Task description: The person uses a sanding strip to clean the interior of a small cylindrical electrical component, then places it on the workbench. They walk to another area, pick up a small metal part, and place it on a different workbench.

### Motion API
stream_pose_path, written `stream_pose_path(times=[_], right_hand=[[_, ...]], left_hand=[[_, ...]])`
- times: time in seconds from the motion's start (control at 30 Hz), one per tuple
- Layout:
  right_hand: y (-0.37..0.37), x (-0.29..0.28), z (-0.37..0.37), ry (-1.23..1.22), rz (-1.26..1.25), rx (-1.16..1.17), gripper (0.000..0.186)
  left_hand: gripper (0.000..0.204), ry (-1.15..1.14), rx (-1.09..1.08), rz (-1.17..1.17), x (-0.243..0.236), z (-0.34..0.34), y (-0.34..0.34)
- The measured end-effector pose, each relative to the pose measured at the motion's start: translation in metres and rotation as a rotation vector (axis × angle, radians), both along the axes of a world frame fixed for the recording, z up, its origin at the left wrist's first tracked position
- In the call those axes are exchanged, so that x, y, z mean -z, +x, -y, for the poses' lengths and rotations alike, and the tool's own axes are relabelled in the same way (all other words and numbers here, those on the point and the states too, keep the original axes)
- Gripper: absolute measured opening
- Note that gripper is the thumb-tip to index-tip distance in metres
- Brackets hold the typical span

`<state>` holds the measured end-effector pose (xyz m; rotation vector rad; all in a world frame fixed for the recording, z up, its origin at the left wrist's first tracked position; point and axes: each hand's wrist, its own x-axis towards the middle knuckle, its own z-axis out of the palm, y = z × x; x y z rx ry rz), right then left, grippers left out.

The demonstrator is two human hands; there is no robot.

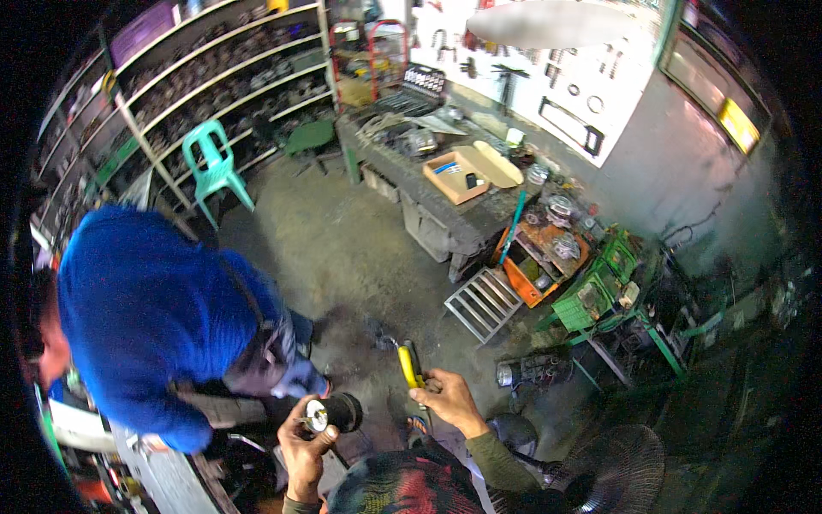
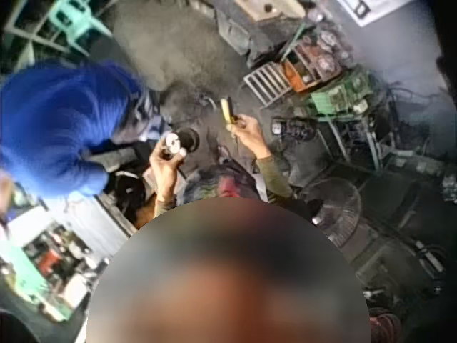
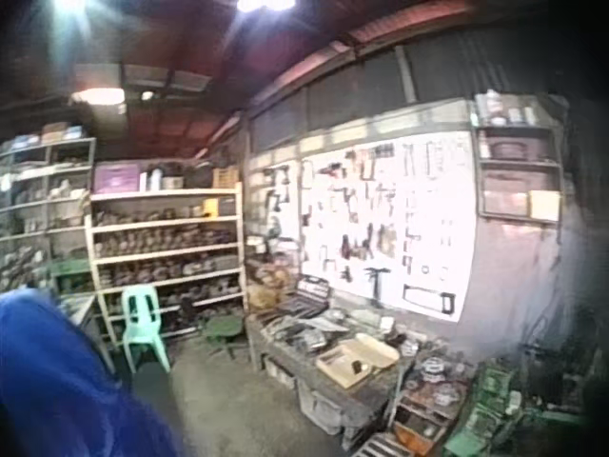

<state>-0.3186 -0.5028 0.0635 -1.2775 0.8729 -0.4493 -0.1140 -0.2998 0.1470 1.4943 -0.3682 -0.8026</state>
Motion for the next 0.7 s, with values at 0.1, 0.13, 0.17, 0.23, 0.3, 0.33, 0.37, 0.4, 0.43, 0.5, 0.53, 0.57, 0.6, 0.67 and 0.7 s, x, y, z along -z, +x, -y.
stream_pose_path(times=[0.1, 0.13, 0.17, 0.23, 0.3, 0.33, 0.37, 0.4, 0.43, 0.5, 0.53, 0.57, 0.6, 0.67, 0.7], right_hand=[[-0.025, -0.002, 0.027, -0.087, -0.074, 0.214, 0.047], [-0.033, -0.001, 0.032, 0.024, -0.035, 0.285, 0.044], [-0.041, 0.000, 0.037, 0.060, -0.053, 0.326, 0.041], [-0.049, 0.005, 0.046, 0.111, -0.044, 0.427, 0.038], [-0.053, 0.009, 0.058, 0.213, -0.061, 0.481, 0.037], [-0.052, 0.012, 0.067, 0.271, -0.117, 0.522, 0.036], [-0.049, 0.014, 0.077, 0.256, -0.072, 0.526, 0.035], [-0.044, 0.017, 0.087, 0.251, -0.074, 0.549, 0.033], [-0.037, 0.019, 0.097, 0.240, -0.087, 0.574, 0.031], [-0.022, 0.024, 0.124, 0.236, -0.083, 0.628, 0.030], [-0.014, 0.025, 0.138, 0.228, -0.082, 0.654, 0.030], [-0.008, 0.024, 0.149, 0.207, -0.073, 0.669, 0.029], [0.000, 0.025, 0.164, 0.238, -0.070, 0.696, 0.032], [0.016, 0.025, 0.193, 0.211, -0.062, 0.694, 0.033], [0.024, 0.026, 0.207, 0.214, -0.073, 0.691, 0.033]], left_hand=[[0.068, 0.041, 0.128, -0.015, 0.005, 0.054, 0.004], [0.067, 0.049, 0.172, -0.005, 0.006, 0.069, 0.007], [0.066, 0.019, 0.191, -0.028, 0.006, 0.084, 0.011], [0.066, -0.015, 0.213, -0.036, 0.009, 0.114, 0.018], [0.064, -0.013, 0.209, -0.029, 0.017, 0.147, 0.026], [0.064, -0.021, 0.218, -0.034, 0.020, 0.163, 0.033], [0.063, -0.041, 0.231, -0.021, 0.024, 0.178, 0.040], [0.062, -0.021, 0.255, 0.057, 0.027, 0.194, 0.049], [0.062, -0.021, 0.245, 0.011, 0.030, 0.209, 0.061], [0.061, -0.045, 0.262, -0.008, 0.037, 0.248, 0.080], [0.060, -0.083, 0.229, -0.072, 0.038, 0.265, 0.087], [0.060, -0.100, 0.210, -0.122, 0.038, 0.282, 0.097], [0.060, -0.089, 0.218, -0.110, 0.037, 0.298, 0.109], [0.061, -0.090, 0.246, -0.054, 0.033, 0.334, 0.137], [0.059, -0.077, 0.271, -0.008, 0.030, 0.353, 0.151]])
